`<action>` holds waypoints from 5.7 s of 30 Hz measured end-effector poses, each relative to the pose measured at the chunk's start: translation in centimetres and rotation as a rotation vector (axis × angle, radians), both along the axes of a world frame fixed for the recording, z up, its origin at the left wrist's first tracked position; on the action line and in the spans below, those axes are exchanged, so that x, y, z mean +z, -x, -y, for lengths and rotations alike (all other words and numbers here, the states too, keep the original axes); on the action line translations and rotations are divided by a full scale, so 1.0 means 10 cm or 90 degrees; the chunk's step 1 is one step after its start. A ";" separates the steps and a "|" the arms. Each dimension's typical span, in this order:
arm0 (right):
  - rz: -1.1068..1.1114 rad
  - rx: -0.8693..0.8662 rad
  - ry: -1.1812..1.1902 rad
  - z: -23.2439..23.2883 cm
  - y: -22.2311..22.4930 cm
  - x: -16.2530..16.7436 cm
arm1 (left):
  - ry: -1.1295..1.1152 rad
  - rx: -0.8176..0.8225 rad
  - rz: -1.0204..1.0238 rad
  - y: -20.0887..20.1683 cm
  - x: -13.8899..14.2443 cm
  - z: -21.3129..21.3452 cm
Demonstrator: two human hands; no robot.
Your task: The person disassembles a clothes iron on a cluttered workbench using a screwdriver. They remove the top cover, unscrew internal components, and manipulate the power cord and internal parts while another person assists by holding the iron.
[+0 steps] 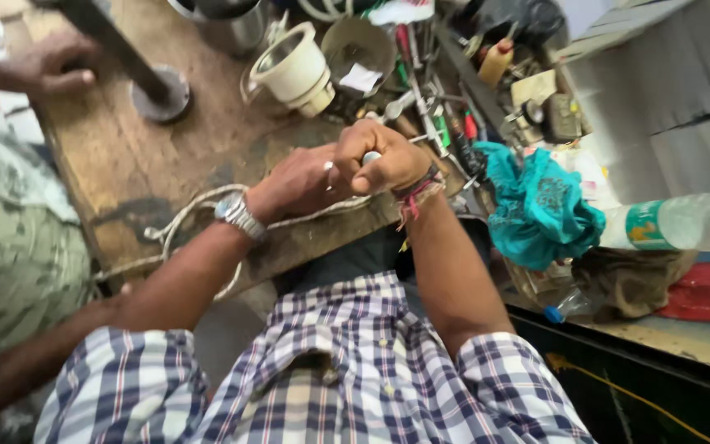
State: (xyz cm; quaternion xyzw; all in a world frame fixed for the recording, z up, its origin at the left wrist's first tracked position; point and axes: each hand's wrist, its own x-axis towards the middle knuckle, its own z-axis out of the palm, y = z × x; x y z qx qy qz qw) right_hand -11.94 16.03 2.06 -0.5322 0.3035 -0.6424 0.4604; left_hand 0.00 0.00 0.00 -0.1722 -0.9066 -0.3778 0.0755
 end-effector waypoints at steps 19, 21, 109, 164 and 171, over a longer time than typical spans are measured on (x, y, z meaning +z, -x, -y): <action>-0.069 -0.110 -0.103 -0.18 -0.29 0.51 | 0.059 0.059 0.020 -0.13 0.23 -0.21; -0.014 -0.490 -0.139 -0.22 -0.65 0.50 | 0.064 0.032 -0.064 -0.10 0.17 -0.21; -0.815 -0.633 -0.151 -0.36 -0.86 1.02 | 0.097 0.357 0.124 -0.43 -0.02 -0.18; -0.695 -0.400 -0.155 -0.64 -0.81 1.07 | 0.453 0.326 -0.229 -0.86 -0.07 -0.32; -0.669 -0.540 -0.143 -0.32 -1.04 0.94 | 0.472 0.318 -0.204 -0.78 -0.10 -0.28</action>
